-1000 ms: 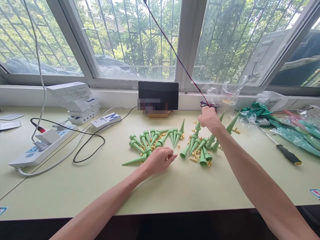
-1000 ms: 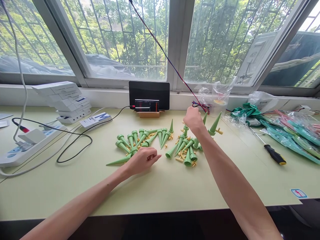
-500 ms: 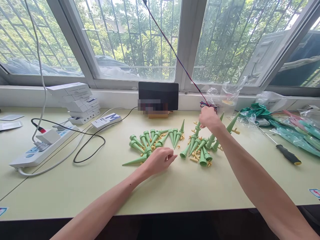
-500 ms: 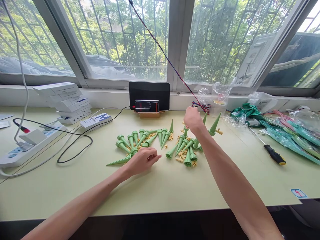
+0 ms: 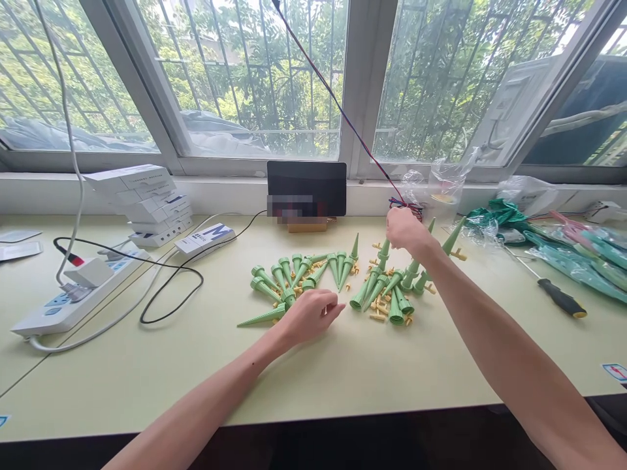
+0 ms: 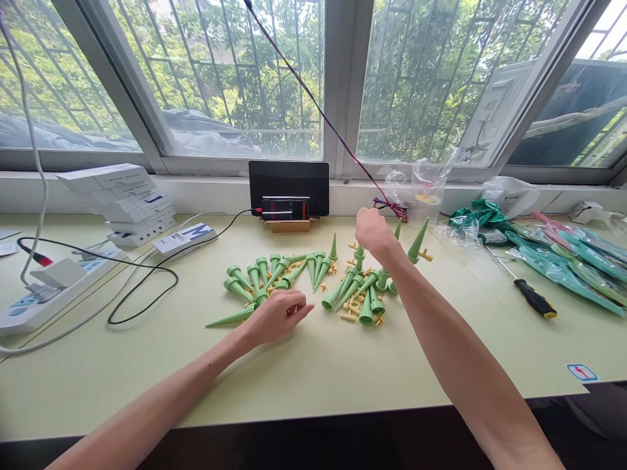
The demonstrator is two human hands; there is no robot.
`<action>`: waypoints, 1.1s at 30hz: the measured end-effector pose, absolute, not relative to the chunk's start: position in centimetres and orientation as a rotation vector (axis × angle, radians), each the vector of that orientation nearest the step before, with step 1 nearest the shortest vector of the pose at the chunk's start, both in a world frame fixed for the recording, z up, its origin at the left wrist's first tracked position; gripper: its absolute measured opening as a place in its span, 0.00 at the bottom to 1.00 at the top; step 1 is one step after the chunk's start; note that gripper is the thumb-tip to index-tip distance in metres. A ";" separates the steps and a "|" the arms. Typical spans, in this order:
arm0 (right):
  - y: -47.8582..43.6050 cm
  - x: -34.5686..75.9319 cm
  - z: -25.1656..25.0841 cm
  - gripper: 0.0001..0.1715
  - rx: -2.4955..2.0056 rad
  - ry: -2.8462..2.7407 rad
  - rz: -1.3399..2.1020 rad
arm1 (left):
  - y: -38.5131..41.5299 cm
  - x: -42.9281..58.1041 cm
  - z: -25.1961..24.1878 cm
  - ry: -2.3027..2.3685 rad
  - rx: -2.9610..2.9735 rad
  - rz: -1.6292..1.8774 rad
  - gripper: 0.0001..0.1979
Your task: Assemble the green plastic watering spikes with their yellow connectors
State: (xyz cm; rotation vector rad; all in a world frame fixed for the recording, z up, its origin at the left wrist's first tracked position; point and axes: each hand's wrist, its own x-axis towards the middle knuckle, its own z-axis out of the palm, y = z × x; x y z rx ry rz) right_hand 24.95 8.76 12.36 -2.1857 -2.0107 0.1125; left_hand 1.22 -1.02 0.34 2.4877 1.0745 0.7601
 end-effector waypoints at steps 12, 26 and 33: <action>6.3 23.8 13.9 0.04 -2.159 -1.992 0.298 | -1.2 1.2 0.4 1.094 2.473 0.727 0.19; 1.5 19.7 6.1 0.18 -1.151 -2.220 -0.016 | -1.2 1.1 0.4 1.093 2.513 0.754 0.19; 0.0 18.4 0.3 0.19 -0.956 -2.191 0.285 | -1.2 1.0 0.0 1.054 2.572 0.788 0.16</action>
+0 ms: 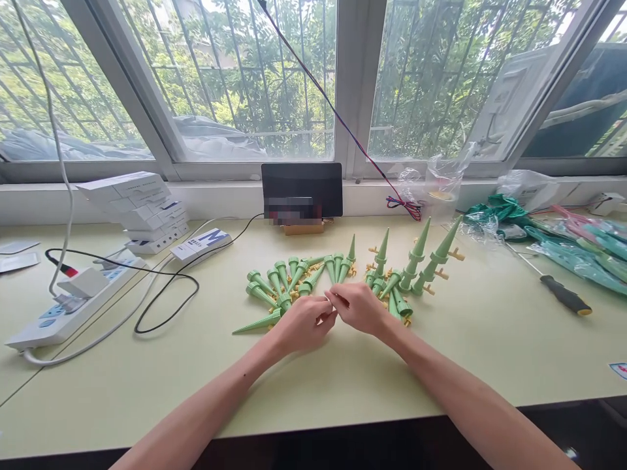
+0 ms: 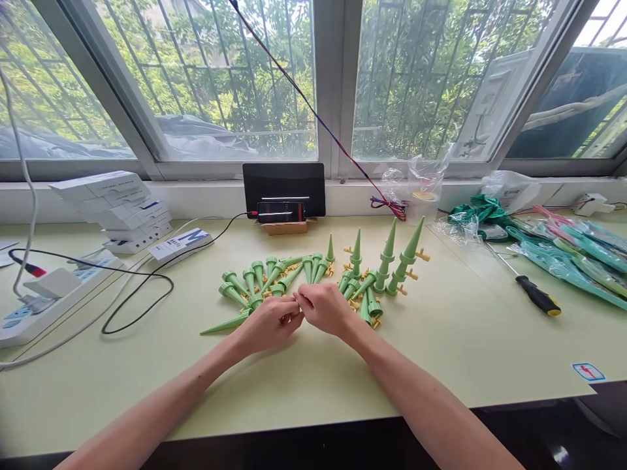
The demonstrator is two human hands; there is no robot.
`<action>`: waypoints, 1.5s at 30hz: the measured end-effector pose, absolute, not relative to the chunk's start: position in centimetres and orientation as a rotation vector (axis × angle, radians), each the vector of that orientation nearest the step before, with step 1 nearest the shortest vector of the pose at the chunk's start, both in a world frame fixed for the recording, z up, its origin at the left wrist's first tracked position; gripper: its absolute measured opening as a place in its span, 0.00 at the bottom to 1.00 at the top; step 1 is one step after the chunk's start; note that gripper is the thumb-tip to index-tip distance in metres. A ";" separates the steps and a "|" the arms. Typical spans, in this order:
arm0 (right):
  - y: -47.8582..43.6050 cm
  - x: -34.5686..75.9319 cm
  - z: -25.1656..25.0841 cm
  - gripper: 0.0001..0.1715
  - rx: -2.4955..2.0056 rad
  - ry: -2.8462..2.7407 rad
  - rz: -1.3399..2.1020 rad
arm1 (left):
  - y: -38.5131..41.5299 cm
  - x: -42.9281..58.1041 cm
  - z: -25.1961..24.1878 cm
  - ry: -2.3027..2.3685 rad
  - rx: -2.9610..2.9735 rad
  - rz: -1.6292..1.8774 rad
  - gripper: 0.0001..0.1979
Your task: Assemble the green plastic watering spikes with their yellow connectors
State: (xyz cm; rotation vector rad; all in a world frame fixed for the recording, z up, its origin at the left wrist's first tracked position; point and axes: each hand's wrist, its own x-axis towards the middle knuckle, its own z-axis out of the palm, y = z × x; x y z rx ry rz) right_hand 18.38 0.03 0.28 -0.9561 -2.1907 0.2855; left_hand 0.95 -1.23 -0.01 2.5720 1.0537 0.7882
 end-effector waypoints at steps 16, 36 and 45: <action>0.9 18.3 0.2 0.21 -0.944 -1.979 0.470 | -2.8 2.8 -0.3 1.026 2.792 0.854 0.16; -0.3 16.3 -0.5 0.20 -0.841 -2.053 0.511 | -6.7 -8.3 2.6 1.756 2.573 1.192 0.05; -1.0 15.7 -0.9 0.18 -0.837 -2.104 0.567 | -5.9 -10.1 -0.5 1.735 2.577 0.864 0.14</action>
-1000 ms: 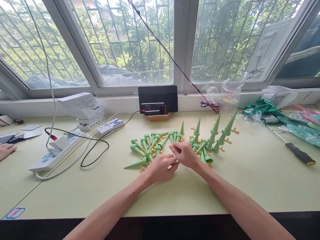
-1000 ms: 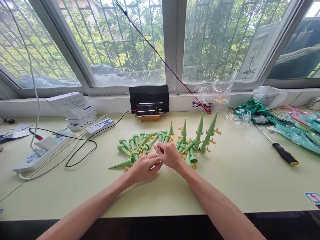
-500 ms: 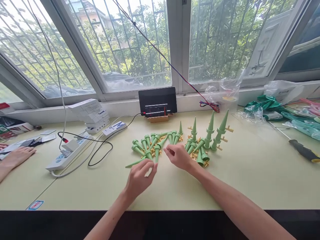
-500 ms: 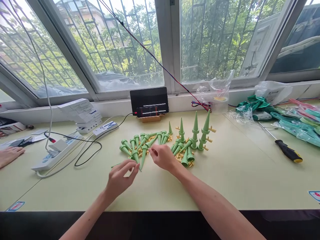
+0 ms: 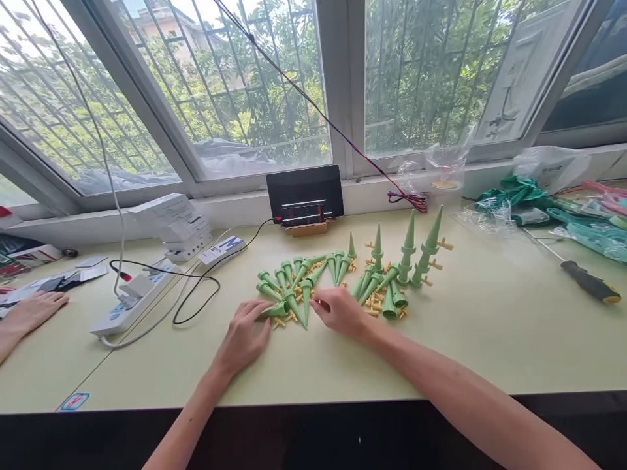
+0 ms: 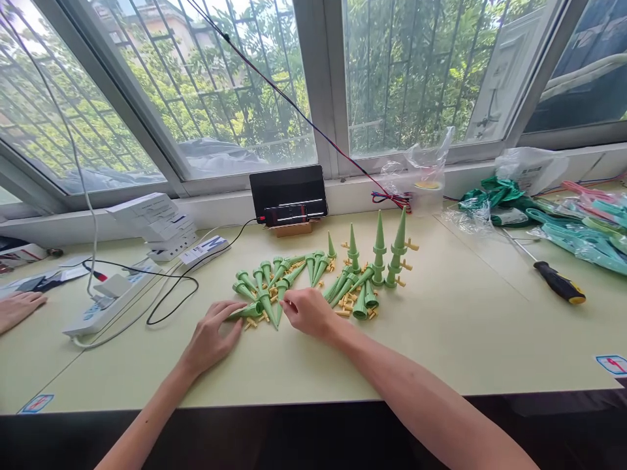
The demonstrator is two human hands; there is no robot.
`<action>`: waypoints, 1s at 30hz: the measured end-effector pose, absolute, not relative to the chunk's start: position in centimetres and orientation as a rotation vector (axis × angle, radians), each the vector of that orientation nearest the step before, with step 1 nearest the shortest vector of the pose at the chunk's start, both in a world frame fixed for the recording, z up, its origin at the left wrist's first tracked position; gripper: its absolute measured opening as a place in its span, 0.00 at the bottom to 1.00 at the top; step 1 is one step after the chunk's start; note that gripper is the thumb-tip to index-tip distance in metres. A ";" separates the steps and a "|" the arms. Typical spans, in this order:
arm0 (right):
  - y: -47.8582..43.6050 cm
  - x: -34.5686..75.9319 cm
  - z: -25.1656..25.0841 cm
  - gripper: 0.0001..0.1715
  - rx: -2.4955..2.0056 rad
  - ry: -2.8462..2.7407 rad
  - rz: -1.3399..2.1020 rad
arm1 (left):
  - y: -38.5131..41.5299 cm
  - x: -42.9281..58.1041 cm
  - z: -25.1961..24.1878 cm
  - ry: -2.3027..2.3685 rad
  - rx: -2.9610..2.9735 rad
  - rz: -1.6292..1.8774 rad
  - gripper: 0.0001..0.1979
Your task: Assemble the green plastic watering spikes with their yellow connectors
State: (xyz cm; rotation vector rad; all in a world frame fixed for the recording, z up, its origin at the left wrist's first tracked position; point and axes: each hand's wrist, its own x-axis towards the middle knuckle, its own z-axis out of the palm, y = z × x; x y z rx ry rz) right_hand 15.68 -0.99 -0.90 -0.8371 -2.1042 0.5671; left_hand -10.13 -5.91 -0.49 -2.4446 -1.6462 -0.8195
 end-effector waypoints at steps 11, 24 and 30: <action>-1.1 15.5 -1.4 0.14 -0.821 -2.173 0.584 | -6.1 -9.6 -0.2 -1.705 -2.479 -0.800 0.08; -3.1 14.2 -1.1 0.08 -0.740 -2.441 0.328 | -6.5 -9.4 -0.5 -1.930 -2.484 -0.942 0.04; -3.0 14.1 -1.5 0.10 -0.736 -2.458 0.288 | -6.9 -8.7 -0.2 -1.996 -2.492 -0.942 0.06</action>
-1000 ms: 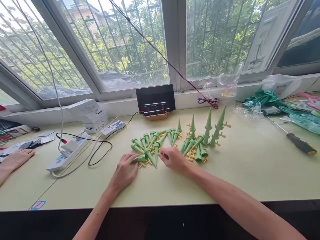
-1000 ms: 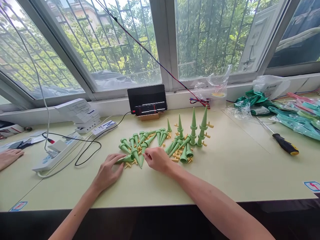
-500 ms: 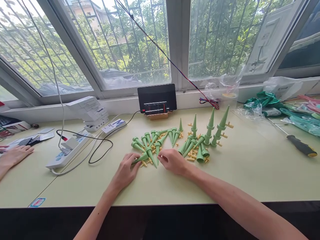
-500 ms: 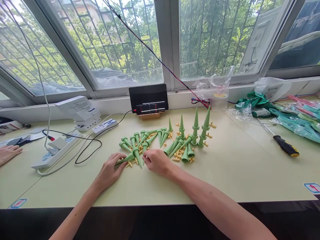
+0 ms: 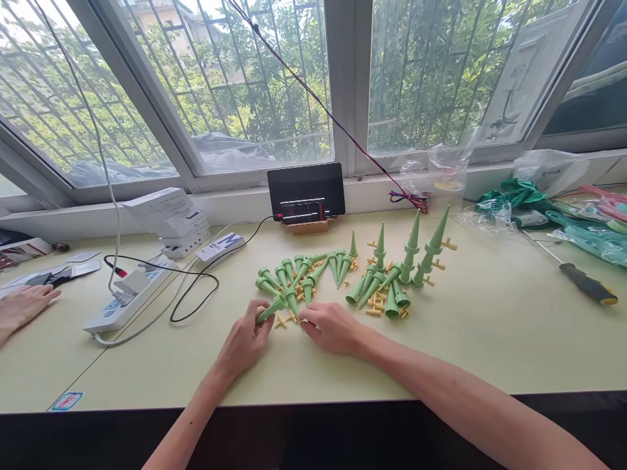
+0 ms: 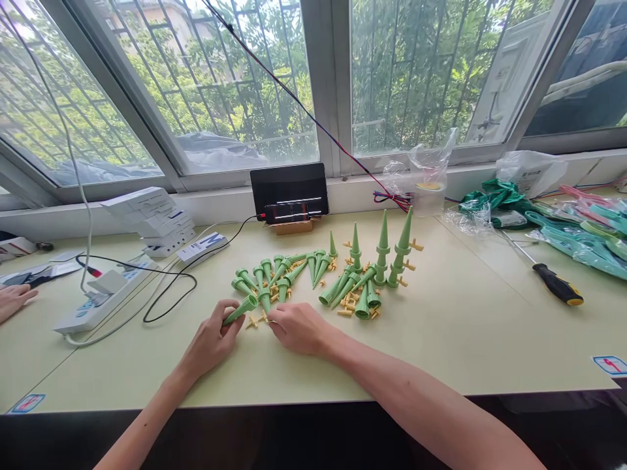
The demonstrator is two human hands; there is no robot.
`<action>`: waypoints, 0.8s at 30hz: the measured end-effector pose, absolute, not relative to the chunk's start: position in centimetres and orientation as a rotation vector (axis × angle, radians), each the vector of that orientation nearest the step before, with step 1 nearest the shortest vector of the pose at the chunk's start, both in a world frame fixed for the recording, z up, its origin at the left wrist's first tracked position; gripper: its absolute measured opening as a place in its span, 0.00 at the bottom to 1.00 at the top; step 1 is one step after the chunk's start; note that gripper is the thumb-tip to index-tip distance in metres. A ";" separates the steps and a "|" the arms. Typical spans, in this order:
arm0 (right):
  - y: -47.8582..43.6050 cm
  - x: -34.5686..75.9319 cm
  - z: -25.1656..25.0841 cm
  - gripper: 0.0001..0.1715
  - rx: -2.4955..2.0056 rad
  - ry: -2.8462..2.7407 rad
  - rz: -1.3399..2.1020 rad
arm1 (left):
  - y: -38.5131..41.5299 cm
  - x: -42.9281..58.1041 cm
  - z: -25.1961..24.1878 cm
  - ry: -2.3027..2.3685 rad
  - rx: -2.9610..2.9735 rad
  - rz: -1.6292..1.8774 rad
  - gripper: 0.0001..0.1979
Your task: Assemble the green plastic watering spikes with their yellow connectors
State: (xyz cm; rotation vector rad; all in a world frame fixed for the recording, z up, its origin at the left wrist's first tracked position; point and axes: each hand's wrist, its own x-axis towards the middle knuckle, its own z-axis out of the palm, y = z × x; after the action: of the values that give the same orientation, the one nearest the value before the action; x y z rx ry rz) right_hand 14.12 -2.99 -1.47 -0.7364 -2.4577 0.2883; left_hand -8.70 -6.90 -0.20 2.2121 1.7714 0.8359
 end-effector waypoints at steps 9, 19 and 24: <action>-3.1 14.1 -2.1 0.11 -0.747 -2.434 0.258 | -6.9 -8.7 -0.3 1.829 2.314 0.554 0.14; -3.4 14.4 -2.3 0.12 -0.782 -2.399 0.281 | -6.8 -8.5 0.0 1.814 2.327 0.474 0.08; -3.1 14.3 -2.5 0.10 -0.756 -2.234 0.491 | -6.9 -8.6 -0.1 1.813 2.311 0.500 0.07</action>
State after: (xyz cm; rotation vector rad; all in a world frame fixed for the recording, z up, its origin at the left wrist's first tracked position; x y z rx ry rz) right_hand 14.30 -3.06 -2.53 -0.7559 -2.2344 0.4910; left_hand -8.58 -6.94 -0.12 2.3114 1.8133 0.4995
